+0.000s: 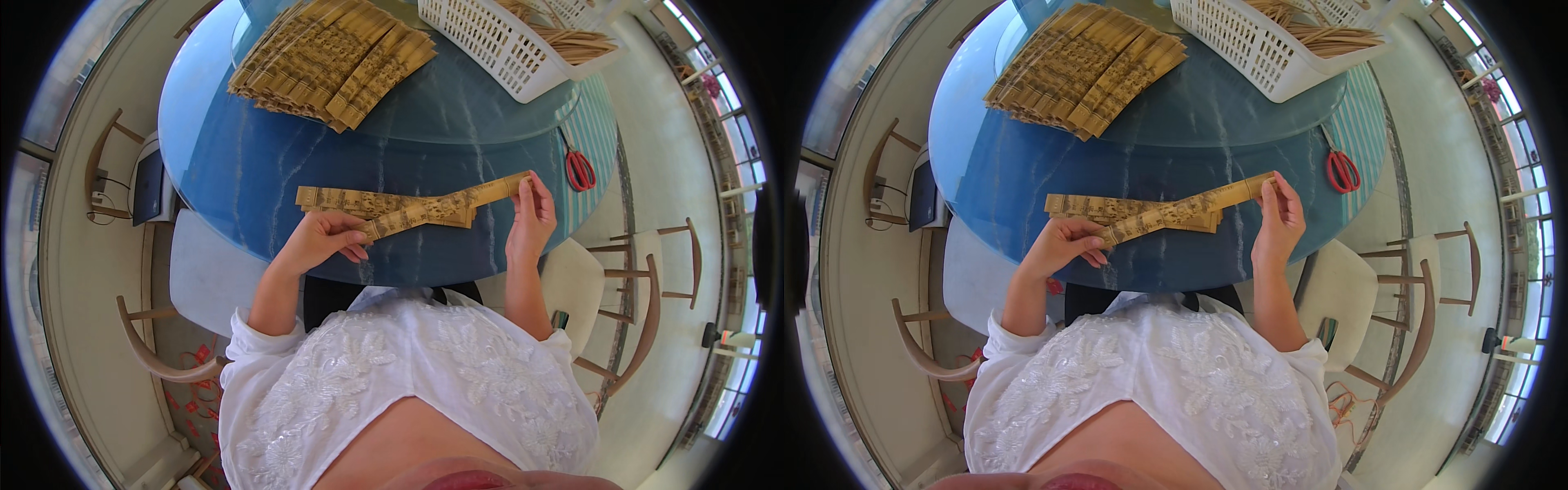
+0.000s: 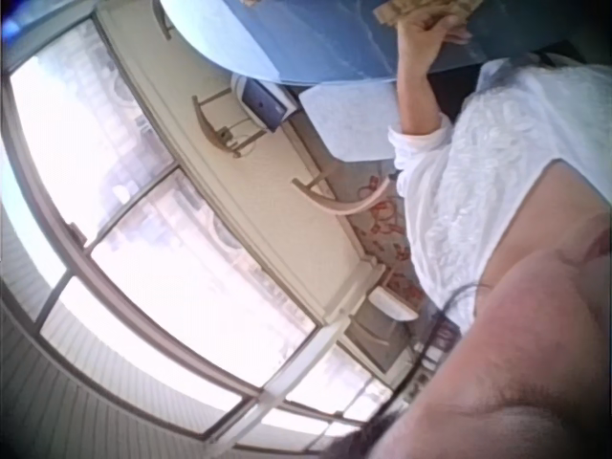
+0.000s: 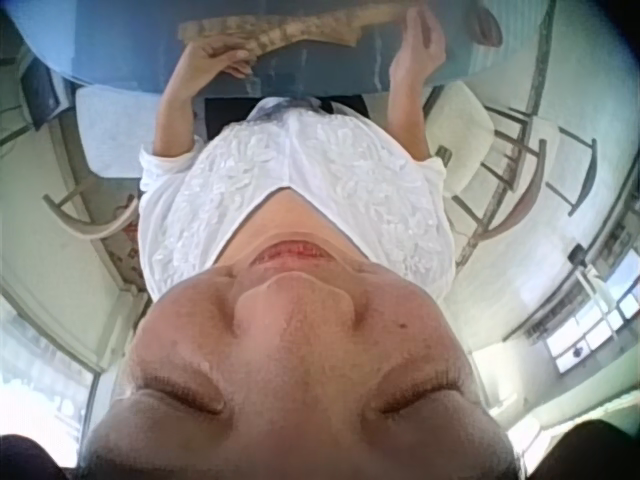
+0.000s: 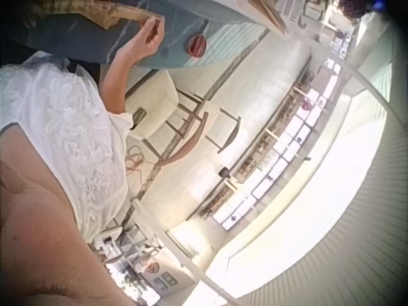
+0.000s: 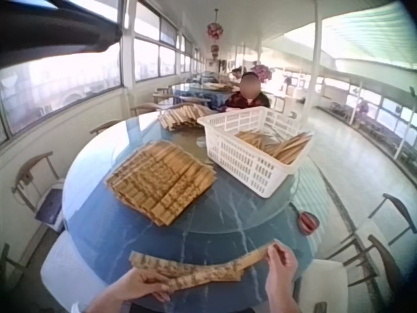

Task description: The person repeatedly picks up thin bamboo sticks and inserts them into slots on flat bamboo strips laid on a blue table. They align and slide the sticks into place, then set the assembled strip aside. The process is repeated with multiple strips and sticks from a nearby basket.

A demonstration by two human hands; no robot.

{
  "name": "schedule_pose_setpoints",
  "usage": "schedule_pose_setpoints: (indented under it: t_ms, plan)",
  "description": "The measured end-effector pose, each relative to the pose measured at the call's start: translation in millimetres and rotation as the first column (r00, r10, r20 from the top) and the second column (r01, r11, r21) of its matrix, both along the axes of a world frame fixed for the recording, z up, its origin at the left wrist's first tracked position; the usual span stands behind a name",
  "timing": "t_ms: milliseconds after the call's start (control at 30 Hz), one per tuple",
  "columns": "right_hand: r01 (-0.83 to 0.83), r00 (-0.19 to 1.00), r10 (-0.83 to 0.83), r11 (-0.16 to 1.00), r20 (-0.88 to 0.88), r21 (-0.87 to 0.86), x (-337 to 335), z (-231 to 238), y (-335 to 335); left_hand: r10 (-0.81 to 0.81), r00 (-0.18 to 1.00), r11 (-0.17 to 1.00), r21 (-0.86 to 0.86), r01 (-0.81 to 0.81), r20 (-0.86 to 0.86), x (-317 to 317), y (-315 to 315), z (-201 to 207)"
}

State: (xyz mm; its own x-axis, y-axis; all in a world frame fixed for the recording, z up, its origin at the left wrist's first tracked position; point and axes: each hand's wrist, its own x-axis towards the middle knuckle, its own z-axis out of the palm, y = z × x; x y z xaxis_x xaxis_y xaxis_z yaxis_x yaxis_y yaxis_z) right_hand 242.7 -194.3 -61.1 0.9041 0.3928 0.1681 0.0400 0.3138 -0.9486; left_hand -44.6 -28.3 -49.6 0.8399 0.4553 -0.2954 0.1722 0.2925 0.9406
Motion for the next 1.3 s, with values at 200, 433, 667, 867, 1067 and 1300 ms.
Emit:
schedule_pose_setpoints:
  t_ms: [200,433,667,867,1067,1300]
  plan:
    - [-0.026,0.981,0.022,1.000,0.192,0.017,4,-2,2,0.075,0.995,0.996,-0.053,-0.072,0.060,-5,3,10]
    - [-0.027,0.967,0.079,0.977,0.241,-0.213,12,-22,-4,0.485,0.838,0.872,-0.060,-0.486,0.250,-14,41,30]
    - [-0.100,0.968,0.159,0.955,0.196,-0.278,14,-24,0,0.633,0.701,0.723,0.072,-0.687,0.328,-26,139,62]
    - [-0.130,0.970,0.179,0.955,0.165,-0.268,17,-27,0,0.655,0.688,0.691,0.122,-0.713,0.311,-35,191,68]
    - [-0.151,0.966,0.202,0.948,0.161,-0.281,19,-27,0,0.648,0.717,0.675,0.243,-0.697,0.257,-31,204,79]
    - [-0.154,0.969,0.200,0.947,0.144,-0.281,19,-27,1,0.706,0.686,0.545,0.481,-0.686,0.178,-16,200,84]
